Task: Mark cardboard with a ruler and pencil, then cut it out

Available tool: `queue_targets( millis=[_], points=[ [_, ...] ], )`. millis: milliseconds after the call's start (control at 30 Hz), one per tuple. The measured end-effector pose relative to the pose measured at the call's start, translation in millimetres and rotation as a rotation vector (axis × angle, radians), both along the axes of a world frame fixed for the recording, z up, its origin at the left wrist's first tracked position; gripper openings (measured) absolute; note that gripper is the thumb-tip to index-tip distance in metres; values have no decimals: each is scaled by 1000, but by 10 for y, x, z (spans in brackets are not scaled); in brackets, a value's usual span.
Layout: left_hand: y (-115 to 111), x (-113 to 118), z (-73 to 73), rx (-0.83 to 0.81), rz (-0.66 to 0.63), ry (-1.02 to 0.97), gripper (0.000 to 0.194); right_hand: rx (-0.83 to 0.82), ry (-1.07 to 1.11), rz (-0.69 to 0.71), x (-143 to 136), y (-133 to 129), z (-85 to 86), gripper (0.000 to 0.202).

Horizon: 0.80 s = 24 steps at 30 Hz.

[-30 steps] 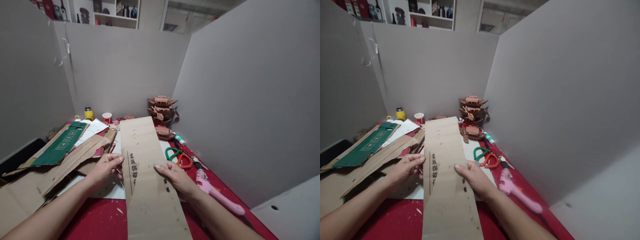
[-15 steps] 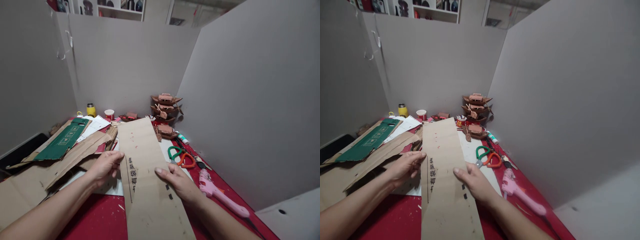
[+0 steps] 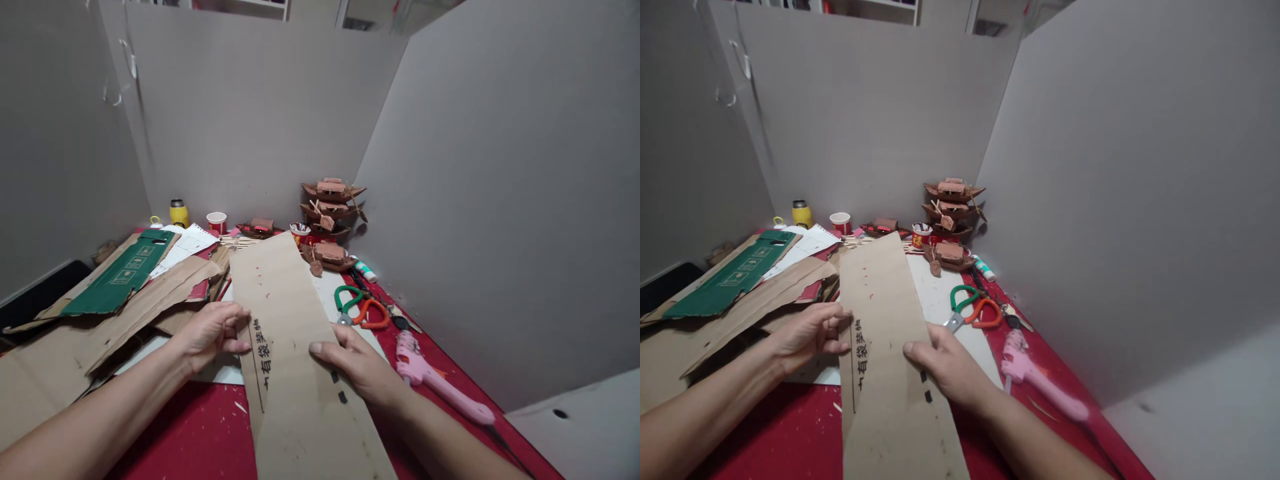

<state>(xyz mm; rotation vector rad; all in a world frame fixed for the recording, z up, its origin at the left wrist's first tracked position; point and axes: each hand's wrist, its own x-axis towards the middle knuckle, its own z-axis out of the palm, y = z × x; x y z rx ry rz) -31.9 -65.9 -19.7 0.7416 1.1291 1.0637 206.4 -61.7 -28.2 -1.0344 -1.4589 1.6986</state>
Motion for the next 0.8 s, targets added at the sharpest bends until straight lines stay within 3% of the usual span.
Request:
queue_targets(
  millis=[267,800],
  points=[
    [4,69,-55,-8,36,74,14,11,0,40,-22,-26,25,21],
    [-17,106,-72,11,7,36,18,-1,13,51,-35,-48,64,21]
  ],
)
